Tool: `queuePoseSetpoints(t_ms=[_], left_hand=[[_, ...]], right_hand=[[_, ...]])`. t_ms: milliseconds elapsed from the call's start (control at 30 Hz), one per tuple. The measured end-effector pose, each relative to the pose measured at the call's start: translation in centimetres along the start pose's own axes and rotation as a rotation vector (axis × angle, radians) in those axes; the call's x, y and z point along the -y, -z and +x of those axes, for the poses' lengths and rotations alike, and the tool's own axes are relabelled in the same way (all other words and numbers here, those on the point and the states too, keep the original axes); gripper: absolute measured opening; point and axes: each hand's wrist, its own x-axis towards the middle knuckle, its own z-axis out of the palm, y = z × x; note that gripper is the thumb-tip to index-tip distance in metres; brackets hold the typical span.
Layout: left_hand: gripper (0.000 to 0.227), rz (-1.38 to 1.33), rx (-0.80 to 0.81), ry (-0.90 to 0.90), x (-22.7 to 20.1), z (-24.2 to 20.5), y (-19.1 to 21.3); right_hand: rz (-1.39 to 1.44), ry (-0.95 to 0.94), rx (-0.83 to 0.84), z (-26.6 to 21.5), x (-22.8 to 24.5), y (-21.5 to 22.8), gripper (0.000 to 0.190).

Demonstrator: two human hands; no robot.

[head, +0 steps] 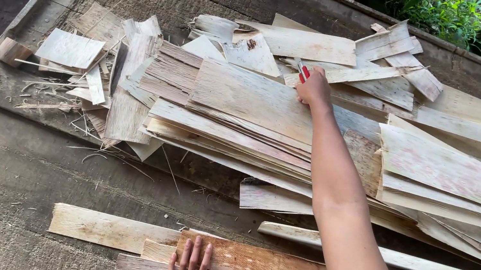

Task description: The person selects thin wooden planks from a pile on a workbench and uses a red utility knife to trim and cut them into shorter pieces. The person repeatedly picks up planks, aligns them, scores or cuts them, and places the cut pieces aside.

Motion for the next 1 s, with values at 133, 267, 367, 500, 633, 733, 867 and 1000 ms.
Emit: queuePoseSetpoints(t_ms=[133, 267, 367, 500, 633, 733, 867, 1000], left_hand=[[0.056, 0.011, -0.003, -0.009, 0.1, 0.4, 0.3], [0.055, 0.008, -0.006, -0.004, 0.0, 0.4, 0.5], [0.056, 0.006, 0.022, -0.009, 0.0, 0.7, 1.0], [0.070, -0.029, 0.139, -0.015, 0.1, 0.2, 0.9], [0.081, -0.038, 0.214, -0.047, 0.6, 0.1, 0.3], [0.079, -0.038, 0.219, -0.034, 0.6, -0.2, -0.1], [0.068, -0.080, 0.170, -0.036, 0.5, 0.3, 0.5], [0.056, -0.151, 0.140, 0.002, 0.6, 0.1, 0.7]], right_hand=[[-0.148, 0.074, 0.051, 3.4, -1.5, -1.2, 0.052], [-0.199, 0.226, 0.038, 1.7, -0.8, -0.5, 0.048], [-0.117, 0.385, -0.106, 1.3, -1.6, -0.6, 0.006], [-0.065, 0.772, -0.629, 2.0, -3.4, -0.4, 0.024], [-0.001, 0.924, -0.744, -5.7, -1.3, 3.7, 0.025], [0.243, 1.114, -0.657, -14.9, -0.9, 6.2, 0.013], [0.363, 1.205, -0.489, -28.2, -4.6, 6.5, 0.017], [0.523, 1.141, -0.375, -40.8, -10.8, 4.3, 0.032]])
